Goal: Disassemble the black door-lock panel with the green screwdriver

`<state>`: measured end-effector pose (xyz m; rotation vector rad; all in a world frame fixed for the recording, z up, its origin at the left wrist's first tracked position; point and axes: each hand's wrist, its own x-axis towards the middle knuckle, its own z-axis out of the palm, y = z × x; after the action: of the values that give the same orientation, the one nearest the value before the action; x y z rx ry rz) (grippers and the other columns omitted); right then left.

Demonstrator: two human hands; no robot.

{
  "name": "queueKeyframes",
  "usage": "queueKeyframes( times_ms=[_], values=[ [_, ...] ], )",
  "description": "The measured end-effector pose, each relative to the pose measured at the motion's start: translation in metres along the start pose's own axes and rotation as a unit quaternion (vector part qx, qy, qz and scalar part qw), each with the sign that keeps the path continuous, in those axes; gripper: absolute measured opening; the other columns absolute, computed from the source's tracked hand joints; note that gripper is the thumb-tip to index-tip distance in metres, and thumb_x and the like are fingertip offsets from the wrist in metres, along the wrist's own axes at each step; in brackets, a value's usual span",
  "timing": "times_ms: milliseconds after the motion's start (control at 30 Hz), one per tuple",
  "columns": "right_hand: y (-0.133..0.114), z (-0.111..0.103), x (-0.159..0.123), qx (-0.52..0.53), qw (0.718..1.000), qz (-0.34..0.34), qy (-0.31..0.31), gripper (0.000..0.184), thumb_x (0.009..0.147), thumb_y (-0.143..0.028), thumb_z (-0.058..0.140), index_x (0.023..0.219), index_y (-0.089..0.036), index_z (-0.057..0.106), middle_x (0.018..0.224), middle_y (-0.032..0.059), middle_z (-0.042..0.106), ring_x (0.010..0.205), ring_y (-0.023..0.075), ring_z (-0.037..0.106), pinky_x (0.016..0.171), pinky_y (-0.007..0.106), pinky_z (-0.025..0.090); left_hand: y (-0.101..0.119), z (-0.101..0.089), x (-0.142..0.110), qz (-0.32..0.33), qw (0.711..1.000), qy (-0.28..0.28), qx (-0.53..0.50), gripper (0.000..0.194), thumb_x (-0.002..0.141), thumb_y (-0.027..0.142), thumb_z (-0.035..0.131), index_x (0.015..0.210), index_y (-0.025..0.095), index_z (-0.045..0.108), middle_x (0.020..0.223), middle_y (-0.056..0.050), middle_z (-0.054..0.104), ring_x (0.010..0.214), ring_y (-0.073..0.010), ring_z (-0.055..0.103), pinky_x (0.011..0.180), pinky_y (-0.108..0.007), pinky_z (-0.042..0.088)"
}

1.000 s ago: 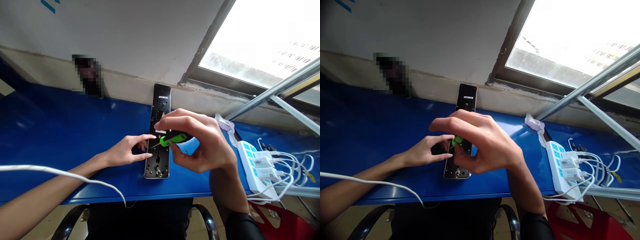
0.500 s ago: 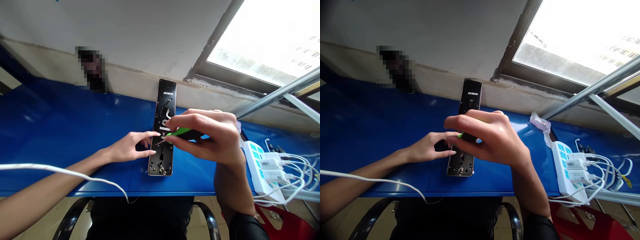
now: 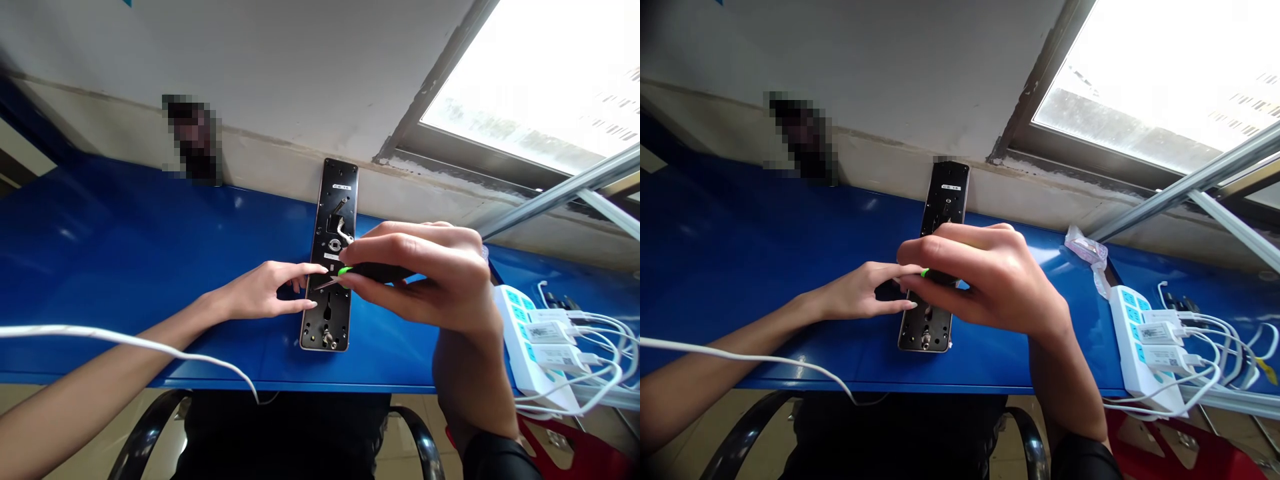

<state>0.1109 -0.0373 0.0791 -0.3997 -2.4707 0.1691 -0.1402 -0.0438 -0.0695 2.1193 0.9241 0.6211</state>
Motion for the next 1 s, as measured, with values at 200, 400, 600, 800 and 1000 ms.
queueKeyframes(
  times_ms=[200,400,600,800,1000],
  values=[
    [0.002,0.002,0.000,-0.003,1.000,0.015,0.013,0.009,0.097,-0.019,0.071,0.105,-0.020,0.069,0.085,-0.0019,0.074,0.063,0.0051,0.062,0.059,0.019,0.053,-0.002,-0.005,0.003,0.009,0.999,-0.016,-0.034,0.063,0.094,0.051,0.072,0.151,0.031,0.054,0.099,-0.002,0.074,0.089,-0.0196,0.071,0.082,-0.030,0.057],
    [0.003,0.005,0.001,-0.001,0.999,0.035,0.027,0.009,0.097,-0.022,0.071,0.105,-0.020,0.069,0.085,-0.0030,0.074,0.062,0.0043,0.062,0.061,0.019,0.054,-0.012,-0.012,0.002,0.066,0.991,-0.073,-0.092,0.066,0.089,0.042,0.080,0.149,0.031,0.056,0.101,-0.002,0.076,0.090,-0.0179,0.072,0.085,-0.030,0.058],
    [0.006,0.006,0.000,-0.019,0.998,0.036,0.039,0.016,0.095,-0.025,0.074,0.109,-0.019,0.070,0.088,-0.0018,0.076,0.066,0.0065,0.066,0.062,0.020,0.056,-0.009,-0.004,-0.003,0.043,0.994,-0.052,-0.080,0.064,0.093,0.043,0.076,0.151,0.034,0.052,0.100,0.000,0.075,0.094,-0.0183,0.072,0.088,-0.030,0.057],
    [-0.001,0.004,0.001,0.058,0.998,0.011,0.014,0.045,0.090,-0.005,0.066,0.129,-0.025,0.060,0.114,0.0008,0.078,0.087,0.0107,0.074,0.076,0.023,0.064,-0.005,-0.003,-0.003,0.031,0.996,-0.037,-0.080,0.058,0.095,0.044,0.073,0.148,0.031,0.057,0.093,0.001,0.074,0.088,-0.0168,0.072,0.086,-0.028,0.056],
    [-0.002,0.003,-0.002,0.021,0.999,0.028,-0.003,0.039,0.090,-0.018,0.075,0.127,-0.027,0.063,0.109,0.0031,0.078,0.080,0.0141,0.073,0.068,0.027,0.065,-0.007,-0.005,-0.003,0.041,0.996,-0.036,-0.076,0.055,0.095,0.044,0.072,0.147,0.030,0.060,0.097,-0.001,0.075,0.088,-0.0167,0.071,0.082,-0.026,0.057]
  ],
)
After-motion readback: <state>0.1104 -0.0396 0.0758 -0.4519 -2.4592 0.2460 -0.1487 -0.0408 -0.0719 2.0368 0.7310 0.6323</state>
